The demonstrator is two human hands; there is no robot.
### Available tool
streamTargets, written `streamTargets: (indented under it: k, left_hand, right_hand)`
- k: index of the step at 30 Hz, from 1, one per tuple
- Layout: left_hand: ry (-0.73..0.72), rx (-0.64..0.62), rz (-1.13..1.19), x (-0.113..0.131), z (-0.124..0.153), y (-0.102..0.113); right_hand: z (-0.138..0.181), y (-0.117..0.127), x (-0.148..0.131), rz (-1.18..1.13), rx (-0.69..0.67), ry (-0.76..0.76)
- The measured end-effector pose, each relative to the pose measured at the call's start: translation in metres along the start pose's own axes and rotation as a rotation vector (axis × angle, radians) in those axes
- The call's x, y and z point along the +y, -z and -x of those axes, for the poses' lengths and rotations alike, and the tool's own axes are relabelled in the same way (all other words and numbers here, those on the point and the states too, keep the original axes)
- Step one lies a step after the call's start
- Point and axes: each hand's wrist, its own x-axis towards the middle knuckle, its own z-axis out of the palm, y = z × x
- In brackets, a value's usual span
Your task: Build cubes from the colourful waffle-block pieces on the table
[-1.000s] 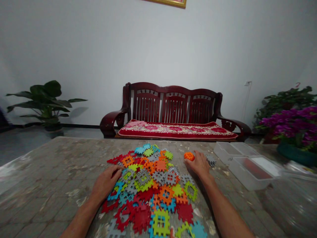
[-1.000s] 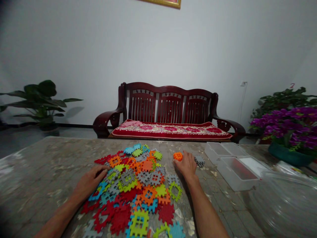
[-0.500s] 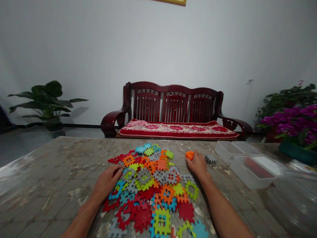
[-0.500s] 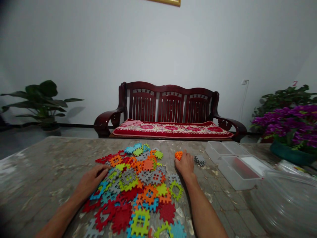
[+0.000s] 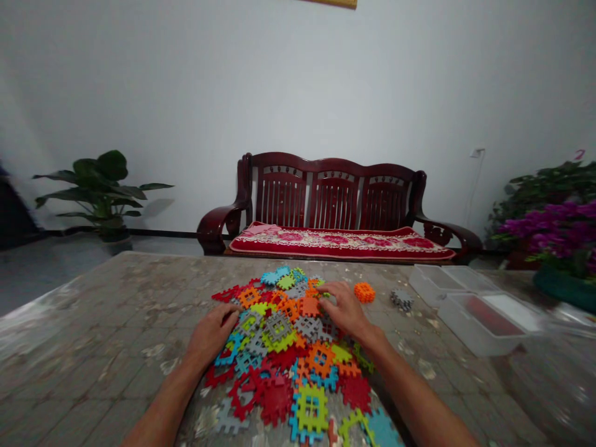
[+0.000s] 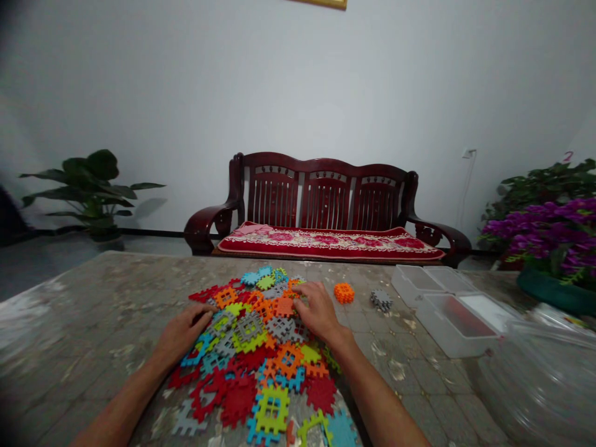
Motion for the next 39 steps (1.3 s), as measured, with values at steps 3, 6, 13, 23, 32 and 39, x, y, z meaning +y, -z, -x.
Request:
streamTargets:
  k: [3, 6, 13, 23, 32, 39]
  left_hand:
    - [-0.001, -0.006, 0.001, 0.003, 0.001, 0.001]
    - [0.005, -0.010, -0.002, 0.004, 0.001, 0.002]
    - [0.008, -0.008, -0.007, 0.004, 0.001, 0.002]
    - [0.009, -0.003, 0.000, 0.005, 0.000, 0.002]
    - [0.014, 0.003, 0.006, 0.000, -0.001, 0.001]
    - [0.011, -0.011, -0.014, 0.001, -0.001, 0.002]
  right_hand:
    - [-0.012, -0.008, -0.032, 0.077, -0.114, 0.049]
    - [-0.024, -0.014, -0.056, 0.277, -0.162, 0.040]
    - [-0.036, -0.025, -0.078, 0.413, -0.255, -0.022]
    - [-0.044, -0.014, -0.045, -0.277, -0.062, -0.289]
    - [-0.002, 0.026, 0.051, -0.342, 0.090, -0.637]
    - [0.035, 0.037, 0.059, 0.241, 0.000, -0.477]
